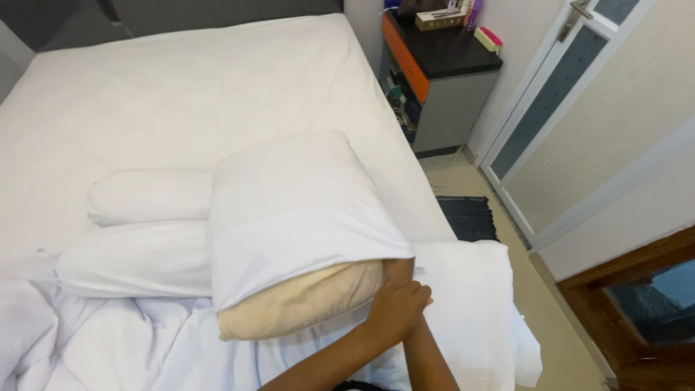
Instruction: The person puts a white pillowcase onto a pillow on a bed, smoothing the fabric and tucking the edges. They then move to a chair to retrieve another pillow and pillowcase, returning to the bed to repeat the process.
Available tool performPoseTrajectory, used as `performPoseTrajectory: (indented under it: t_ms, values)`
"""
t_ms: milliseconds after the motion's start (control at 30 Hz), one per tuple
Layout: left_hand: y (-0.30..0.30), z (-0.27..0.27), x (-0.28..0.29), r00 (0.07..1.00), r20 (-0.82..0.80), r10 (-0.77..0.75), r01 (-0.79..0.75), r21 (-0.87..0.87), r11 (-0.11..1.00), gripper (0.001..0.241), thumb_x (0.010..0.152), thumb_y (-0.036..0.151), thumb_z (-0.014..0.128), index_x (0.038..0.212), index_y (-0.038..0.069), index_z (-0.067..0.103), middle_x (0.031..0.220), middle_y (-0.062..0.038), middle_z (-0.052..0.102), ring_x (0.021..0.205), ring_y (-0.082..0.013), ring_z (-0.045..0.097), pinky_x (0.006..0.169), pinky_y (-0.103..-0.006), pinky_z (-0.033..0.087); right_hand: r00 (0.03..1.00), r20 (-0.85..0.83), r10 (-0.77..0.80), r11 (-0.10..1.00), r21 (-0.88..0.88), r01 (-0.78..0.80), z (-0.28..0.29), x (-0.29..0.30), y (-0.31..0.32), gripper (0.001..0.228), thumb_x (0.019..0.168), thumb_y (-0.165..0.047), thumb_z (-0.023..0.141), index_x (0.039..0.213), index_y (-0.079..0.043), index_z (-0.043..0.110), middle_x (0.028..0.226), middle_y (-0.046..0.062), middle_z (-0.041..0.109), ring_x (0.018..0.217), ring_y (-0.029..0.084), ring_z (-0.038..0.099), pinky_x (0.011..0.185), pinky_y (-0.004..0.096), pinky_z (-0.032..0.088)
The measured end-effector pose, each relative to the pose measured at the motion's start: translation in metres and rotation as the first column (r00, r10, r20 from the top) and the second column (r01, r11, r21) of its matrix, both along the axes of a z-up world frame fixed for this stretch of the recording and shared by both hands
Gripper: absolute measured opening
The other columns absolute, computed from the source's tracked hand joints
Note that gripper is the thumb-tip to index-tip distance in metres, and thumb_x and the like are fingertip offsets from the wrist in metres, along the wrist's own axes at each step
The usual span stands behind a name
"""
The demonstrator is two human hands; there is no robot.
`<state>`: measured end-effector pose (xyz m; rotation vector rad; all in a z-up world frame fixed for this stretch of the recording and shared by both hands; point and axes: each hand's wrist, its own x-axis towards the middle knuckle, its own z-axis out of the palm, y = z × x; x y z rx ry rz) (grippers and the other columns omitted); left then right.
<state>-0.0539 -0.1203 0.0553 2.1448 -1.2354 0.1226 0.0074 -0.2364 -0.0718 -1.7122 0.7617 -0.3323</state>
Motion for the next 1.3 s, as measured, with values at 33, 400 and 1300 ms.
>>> performPoseTrajectory:
  t_ms: [33, 400, 1300]
  values:
    - [0.007, -0.005, -0.004, 1.000, -0.009, 0.008, -0.008, -0.002, 1.000, 0.012, 0.099, 0.018, 0.064, 0.092, 0.009, 0.064, 0.083, -0.006, 0.062, 0.078, -0.0244, 0.059, 0.075, -0.0392, 0.044, 1.000, -0.016, -0.009, 1.000, 0.015, 0.009, 0.004, -0.020, -0.018, 0.040, 0.093, -0.013, 0.060, 0.130, 0.004, 0.064, 0.125, 0.022, 0.069, 0.114, 0.031, 0.064, 0.098, 0.037, 0.050]
    - [0.050, -0.089, -0.017, 0.983, 0.125, 0.133, -0.126, -0.069, 0.990, 0.039, 0.088, 0.010, 0.056, 0.126, 0.008, 0.062, 0.133, -0.008, 0.056, 0.116, -0.0256, 0.054, 0.098, -0.0374, 0.041, 0.926, 0.266, -0.268, 0.918, 0.362, 0.162, 0.042, -0.047, 0.002, 0.050, 0.086, -0.008, 0.070, 0.129, -0.009, 0.043, 0.132, 0.013, 0.047, 0.113, 0.027, 0.056, 0.096, 0.037, 0.049]
    - [0.017, -0.133, 0.126, 0.533, 0.531, 0.659, -0.709, -0.146, 0.690, 0.065, 0.048, 0.034, 0.086, 0.109, 0.037, 0.065, 0.105, 0.008, 0.060, 0.103, -0.0268, 0.059, 0.069, -0.0516, 0.048, 0.896, 0.430, 0.112, 0.957, 0.196, -0.214, 0.115, -0.037, 0.033, 0.025, 0.091, -0.013, 0.061, 0.067, -0.014, 0.057, 0.060, -0.005, 0.049, 0.065, 0.007, 0.046, 0.062, 0.023, 0.040]
